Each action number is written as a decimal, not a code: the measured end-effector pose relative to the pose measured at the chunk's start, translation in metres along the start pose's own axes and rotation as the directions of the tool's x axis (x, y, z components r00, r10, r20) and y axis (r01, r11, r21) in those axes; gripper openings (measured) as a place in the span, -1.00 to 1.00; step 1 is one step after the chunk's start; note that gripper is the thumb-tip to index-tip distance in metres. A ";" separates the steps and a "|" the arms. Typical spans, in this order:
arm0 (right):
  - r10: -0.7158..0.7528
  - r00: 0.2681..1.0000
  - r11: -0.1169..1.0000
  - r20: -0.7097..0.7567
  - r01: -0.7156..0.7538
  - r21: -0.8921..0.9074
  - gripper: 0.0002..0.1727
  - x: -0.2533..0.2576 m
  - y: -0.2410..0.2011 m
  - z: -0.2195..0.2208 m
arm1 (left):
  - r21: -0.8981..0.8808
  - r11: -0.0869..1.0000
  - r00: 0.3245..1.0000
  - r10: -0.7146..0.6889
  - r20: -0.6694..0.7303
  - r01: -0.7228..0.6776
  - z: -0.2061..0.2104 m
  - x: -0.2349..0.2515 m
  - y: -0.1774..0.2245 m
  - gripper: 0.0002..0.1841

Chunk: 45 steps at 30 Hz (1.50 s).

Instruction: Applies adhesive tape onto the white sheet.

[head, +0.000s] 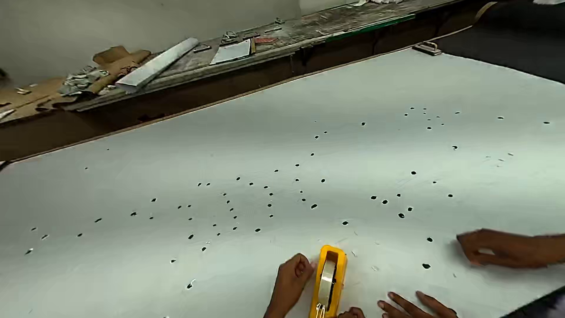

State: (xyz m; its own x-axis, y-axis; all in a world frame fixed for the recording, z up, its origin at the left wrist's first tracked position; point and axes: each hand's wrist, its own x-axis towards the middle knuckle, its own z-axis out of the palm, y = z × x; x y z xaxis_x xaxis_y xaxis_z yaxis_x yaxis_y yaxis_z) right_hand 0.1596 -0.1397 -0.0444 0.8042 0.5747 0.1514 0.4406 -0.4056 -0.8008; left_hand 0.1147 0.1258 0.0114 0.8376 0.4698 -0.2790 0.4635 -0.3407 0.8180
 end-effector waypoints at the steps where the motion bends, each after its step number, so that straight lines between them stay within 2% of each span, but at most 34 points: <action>1: 0.014 1.000 1.000 0.024 -0.015 0.009 -0.61 0.003 -0.008 -0.010 | -0.057 0.998 1.000 -0.007 0.016 0.008 0.007 -0.026 0.003 -0.60; 3: 0.069 0.986 0.996 0.150 -0.076 0.045 -0.66 0.009 -0.018 -0.027 | -0.128 0.991 0.999 -0.042 0.021 0.044 0.014 -0.063 0.003 -0.59; 4: 0.041 0.979 0.996 0.201 -0.055 0.066 -0.63 0.006 -0.004 -0.021 | -0.162 0.986 0.999 -0.043 0.001 0.042 0.017 -0.076 0.000 -0.59; 5: -0.078 0.981 0.993 0.176 0.061 0.100 -0.58 -0.005 0.029 0.008 | -0.187 0.982 1.000 -0.024 -0.018 0.021 0.019 -0.086 -0.002 -0.61; 6: -0.260 0.963 0.960 0.074 0.249 0.132 -0.49 -0.018 0.075 0.055 | -0.202 0.979 1.000 -0.009 -0.027 0.003 0.022 -0.094 -0.002 -0.63; 7: -0.317 0.941 0.943 0.117 0.300 0.143 -0.40 -0.025 0.102 0.083 | -0.200 0.980 0.999 -0.006 -0.033 -0.001 0.024 -0.098 0.000 -0.64; 9: -0.308 0.927 0.950 0.213 0.288 0.119 -0.34 -0.030 0.121 0.101 | -0.165 0.986 0.997 -0.019 -0.074 0.006 0.029 -0.103 0.001 -0.68; 13: -0.294 0.929 0.955 0.225 0.273 0.118 -0.35 -0.024 0.125 0.103 | -0.126 0.988 0.988 -0.105 -0.115 0.091 0.036 -0.106 0.006 -0.66; 17: -0.304 0.922 0.952 0.239 0.282 0.121 -0.36 -0.023 0.134 0.108 | -0.210 0.976 0.969 -0.112 -0.220 0.065 0.040 -0.111 0.013 -0.76; 20: -0.374 0.909 0.927 0.184 0.360 0.108 -0.37 -0.018 0.114 0.100 | -0.218 0.972 0.955 -0.147 -0.259 0.090 0.036 -0.129 0.025 -0.76; 22: -0.429 0.900 0.902 0.075 0.424 0.078 -0.43 -0.015 0.077 0.089 | -0.182 0.974 0.952 -0.180 -0.248 0.137 0.035 -0.145 0.025 -0.75; 24: -0.336 0.923 0.942 0.188 0.329 0.070 -0.50 -0.007 0.018 0.052 | -0.196 0.966 0.947 -0.216 -0.238 0.171 0.038 -0.158 0.018 -0.77; 26: -0.362 0.923 0.932 0.131 0.356 0.064 -0.52 -0.006 0.014 0.054 | -0.218 0.956 0.938 -0.249 -0.239 0.198 0.042 -0.165 0.008 -0.80; 27: -0.345 0.921 0.938 0.180 0.344 0.039 -0.51 -0.006 0.016 0.052 | -0.255 0.947 0.937 -0.258 -0.237 0.196 0.045 -0.165 0.001 -0.81; 28: -0.224 0.901 0.972 0.371 0.235 0.017 -0.50 -0.002 0.004 0.036 | -0.315 0.930 0.935 -0.270 -0.232 0.190 0.049 -0.164 -0.005 -0.82; 30: -0.327 0.927 0.945 0.185 0.322 0.055 -0.52 -0.007 0.014 0.052 | -0.515 0.835 0.929 -0.325 -0.180 0.192 0.055 -0.162 -0.011 -0.84; 31: -0.333 0.928 0.943 0.168 0.325 0.074 -0.52 -0.007 0.012 0.051 | -0.624 0.753 0.924 -0.361 -0.124 0.210 0.057 -0.161 -0.013 -0.83; 33: -0.320 0.928 0.947 0.193 0.306 0.098 -0.53 -0.006 0.009 0.046 | -0.804 0.516 0.906 -0.419 0.063 0.295 0.061 -0.161 -0.020 -0.80; 34: -0.320 0.927 0.946 0.197 0.304 0.109 -0.53 -0.006 0.009 0.046 | -0.849 0.395 0.889 -0.427 0.168 0.350 0.063 -0.160 -0.025 -0.79; 35: -0.320 0.926 0.946 0.203 0.299 0.125 -0.52 -0.006 0.009 0.046 | -0.852 0.325 0.864 -0.439 0.247 0.409 0.064 -0.159 -0.029 -0.78; 36: -0.318 0.926 0.946 0.203 0.296 0.133 -0.52 -0.005 0.009 0.046 | -0.815 0.333 0.830 -0.477 0.289 0.475 0.066 -0.157 -0.033 -0.77; 38: -0.315 0.925 0.947 0.214 0.291 0.137 -0.52 -0.008 0.008 0.042 | -0.688 0.444 0.775 -0.566 0.280 0.573 0.068 -0.154 -0.037 -0.80; 39: -0.320 0.924 0.945 0.211 0.296 0.138 -0.53 -0.007 0.008 0.042 | -0.603 0.563 0.789 -0.583 0.194 0.565 0.061 -0.149 -0.036 -0.83; 41: -0.337 0.922 0.938 0.192 0.312 0.149 -0.54 0.000 0.007 0.044 | -0.405 0.802 0.868 -0.495 -0.036 0.440 0.034 -0.120 -0.040 -0.84; 43: -0.320 0.920 0.946 0.224 0.296 0.135 -0.58 0.004 -0.013 0.025 | -0.243 0.922 0.928 -0.343 -0.149 0.302 0.009 -0.081 -0.048 -0.76; 45: -0.243 0.919 0.969 0.310 0.213 0.128 -0.63 0.029 -0.060 -0.018 | -0.143 0.973 0.965 -0.203 -0.165 0.180 -0.009 -0.018 -0.043 -0.74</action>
State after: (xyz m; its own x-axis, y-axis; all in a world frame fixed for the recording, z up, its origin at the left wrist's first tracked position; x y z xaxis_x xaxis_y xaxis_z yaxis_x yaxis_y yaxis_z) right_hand 0.1642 -0.1114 0.0184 0.5084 0.8471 0.1545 0.5469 -0.1791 -0.8178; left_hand 0.0769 0.1391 -0.0139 0.6665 0.6571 -0.3520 0.5607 -0.1308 0.8176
